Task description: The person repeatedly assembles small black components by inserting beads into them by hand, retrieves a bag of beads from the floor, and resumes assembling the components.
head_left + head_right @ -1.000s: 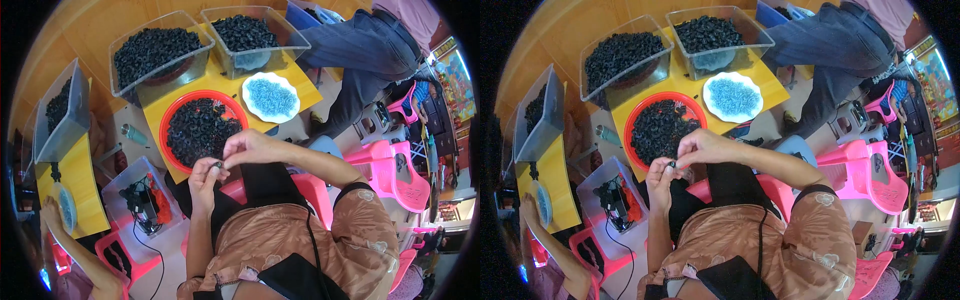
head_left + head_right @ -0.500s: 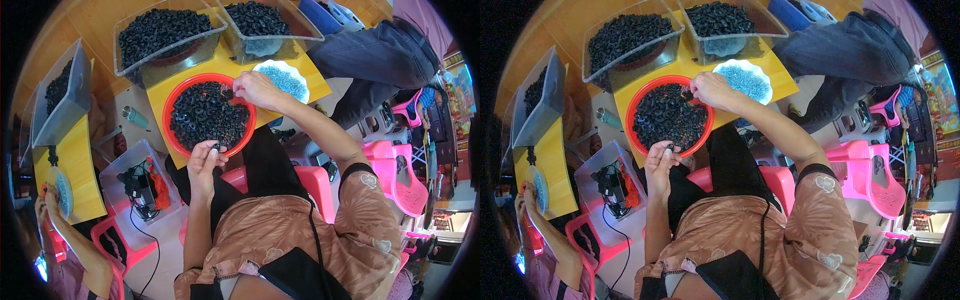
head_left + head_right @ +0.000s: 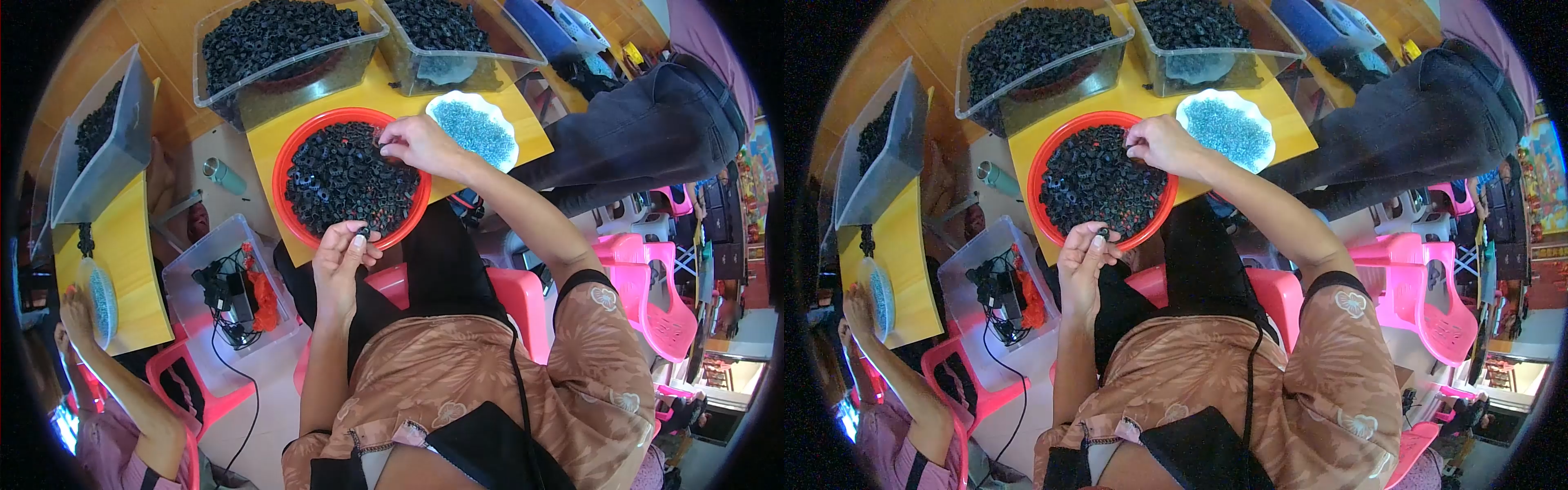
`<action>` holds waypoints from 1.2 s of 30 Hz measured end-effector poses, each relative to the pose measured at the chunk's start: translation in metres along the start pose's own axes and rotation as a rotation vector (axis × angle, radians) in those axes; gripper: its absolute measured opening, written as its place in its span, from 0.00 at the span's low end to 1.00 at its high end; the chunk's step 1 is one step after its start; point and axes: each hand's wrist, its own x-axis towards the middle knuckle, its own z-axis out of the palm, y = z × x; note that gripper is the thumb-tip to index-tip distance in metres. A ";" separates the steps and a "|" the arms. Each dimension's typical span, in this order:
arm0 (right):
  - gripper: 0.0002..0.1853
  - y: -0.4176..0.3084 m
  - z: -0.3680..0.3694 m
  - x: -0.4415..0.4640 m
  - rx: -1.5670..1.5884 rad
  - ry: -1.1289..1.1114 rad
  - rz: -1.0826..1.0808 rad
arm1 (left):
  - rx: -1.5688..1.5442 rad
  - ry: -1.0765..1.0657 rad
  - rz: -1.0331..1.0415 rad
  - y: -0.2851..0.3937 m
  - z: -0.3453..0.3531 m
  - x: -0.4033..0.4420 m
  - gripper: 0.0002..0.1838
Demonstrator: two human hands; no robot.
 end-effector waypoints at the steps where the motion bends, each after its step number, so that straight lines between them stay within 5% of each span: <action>1: 0.07 0.001 0.002 -0.004 0.163 0.004 0.043 | 0.000 0.000 0.001 0.000 0.000 0.000 0.09; 5: 0.07 -0.031 -0.011 -0.019 0.533 -0.105 0.283 | 0.020 0.004 0.004 -0.001 0.000 0.000 0.09; 13: 0.05 -0.090 -0.015 -0.059 0.282 -0.161 -0.093 | 0.027 -0.010 0.040 -0.003 0.001 0.000 0.10; 29: 0.06 -0.091 -0.003 -0.069 0.462 -0.031 -0.089 | 0.042 -0.023 0.127 -0.003 0.005 -0.002 0.08; 36: 0.12 -0.093 -0.004 -0.069 0.456 -0.154 -0.013 | 0.118 -0.053 0.137 -0.005 0.005 -0.002 0.08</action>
